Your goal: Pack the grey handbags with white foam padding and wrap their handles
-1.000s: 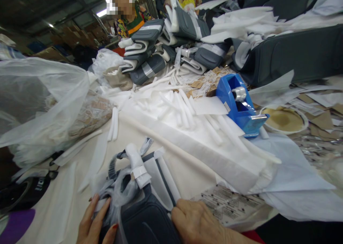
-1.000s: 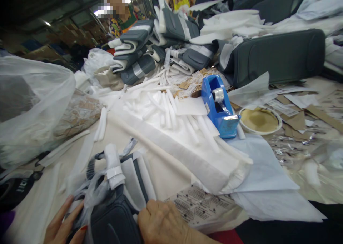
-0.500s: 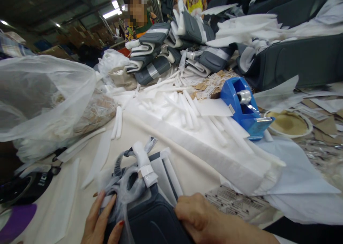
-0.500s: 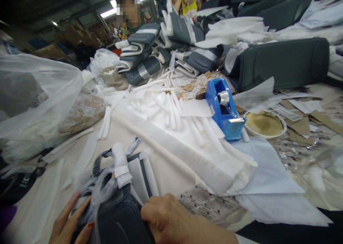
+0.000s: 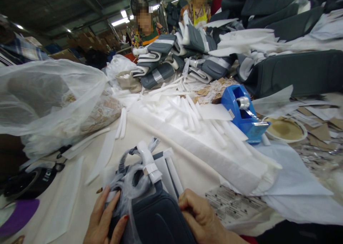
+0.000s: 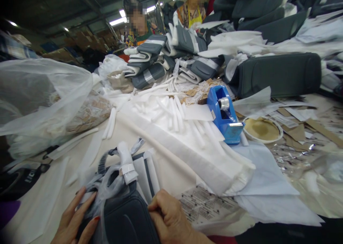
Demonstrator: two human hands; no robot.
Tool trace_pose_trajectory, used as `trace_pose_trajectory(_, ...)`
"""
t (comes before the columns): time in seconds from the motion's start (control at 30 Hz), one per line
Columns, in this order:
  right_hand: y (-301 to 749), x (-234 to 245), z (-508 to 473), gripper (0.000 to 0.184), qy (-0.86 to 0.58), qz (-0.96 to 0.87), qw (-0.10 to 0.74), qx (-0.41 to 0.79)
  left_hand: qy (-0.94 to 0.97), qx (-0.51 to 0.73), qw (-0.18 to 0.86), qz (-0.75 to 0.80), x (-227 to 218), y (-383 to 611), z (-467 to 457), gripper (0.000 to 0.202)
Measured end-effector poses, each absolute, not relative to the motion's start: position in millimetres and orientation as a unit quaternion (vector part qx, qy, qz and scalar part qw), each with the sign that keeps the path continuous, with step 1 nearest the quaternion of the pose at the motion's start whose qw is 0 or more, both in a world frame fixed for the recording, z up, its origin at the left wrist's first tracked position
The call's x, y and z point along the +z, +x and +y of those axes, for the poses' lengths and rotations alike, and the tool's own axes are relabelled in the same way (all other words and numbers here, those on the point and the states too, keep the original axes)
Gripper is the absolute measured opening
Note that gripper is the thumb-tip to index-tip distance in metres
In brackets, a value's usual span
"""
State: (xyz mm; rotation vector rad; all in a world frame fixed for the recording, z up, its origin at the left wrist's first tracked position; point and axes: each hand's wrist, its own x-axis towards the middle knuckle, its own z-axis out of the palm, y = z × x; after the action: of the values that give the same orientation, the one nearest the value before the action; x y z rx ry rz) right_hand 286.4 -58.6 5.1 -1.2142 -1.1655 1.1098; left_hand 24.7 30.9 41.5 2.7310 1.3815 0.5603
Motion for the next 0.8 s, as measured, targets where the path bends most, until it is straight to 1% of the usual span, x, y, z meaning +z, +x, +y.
trace_pose_trajectory(0.07, 296, 16, -60, 0.014, -0.5, -0.465, 0.48, 0.55, 0.885, 0.182, 0.003, 0.429, 40, 23, 32, 0.059)
trace_pose_trajectory(0.1, 302, 23, -61, 0.019, -0.499, -0.457, 0.448, 0.585, 0.888, 0.183, -0.003, 0.422, 40, 22, 33, 0.059)
trace_pose_trajectory(0.13, 307, 30, -62, 0.025, -0.503, -0.457, 0.423, 0.6, 0.889, 0.184, -0.007, 0.419, 40, 22, 33, 0.059)
trace_pose_trajectory(0.17, 311, 38, -63, 0.029, -0.515, -0.47, 0.41, 0.588, 0.89, 0.186, -0.01, 0.416, 40, 21, 34, 0.059)
trace_pose_trajectory(0.27, 309, 51, -61, 0.031, -0.571, -0.547, 0.419, 0.446, 0.893, 0.192, -0.018, 0.406, 40, 19, 34, 0.059)
trace_pose_trajectory(0.37, 294, 45, -56, 0.048, -0.58, -0.602, 0.437, 0.333, 0.893, 0.193, -0.018, 0.407, 39, 18, 34, 0.058)
trace_pose_trajectory(0.4, 289, 39, -54, 0.048, -0.576, -0.615, 0.443, 0.304, 0.891, 0.194, -0.019, 0.409, 39, 19, 34, 0.058)
trace_pose_trajectory(0.47, 281, 24, -52, 0.04, -0.576, -0.639, 0.448, 0.244, 0.89, 0.197, -0.029, 0.409, 39, 22, 34, 0.056)
trace_pose_trajectory(0.57, 279, 3, -51, 0.032, -0.594, -0.666, 0.428, 0.141, 0.893, 0.2, -0.049, 0.401, 40, 29, 36, 0.053)
trace_pose_trajectory(0.67, 282, -5, -53, 0.032, -0.601, -0.685, 0.403, 0.084, 0.895, 0.208, -0.062, 0.39, 41, 34, 38, 0.047)
trace_pose_trajectory(0.73, 285, -4, -56, 0.033, -0.603, -0.697, 0.383, 0.059, 0.894, 0.202, -0.071, 0.393, 42, 35, 39, 0.045)
trace_pose_trajectory(0.8, 286, 4, -58, 0.035, -0.605, -0.712, 0.357, -0.002, 0.893, 0.188, -0.081, 0.402, 43, 36, 39, 0.045)
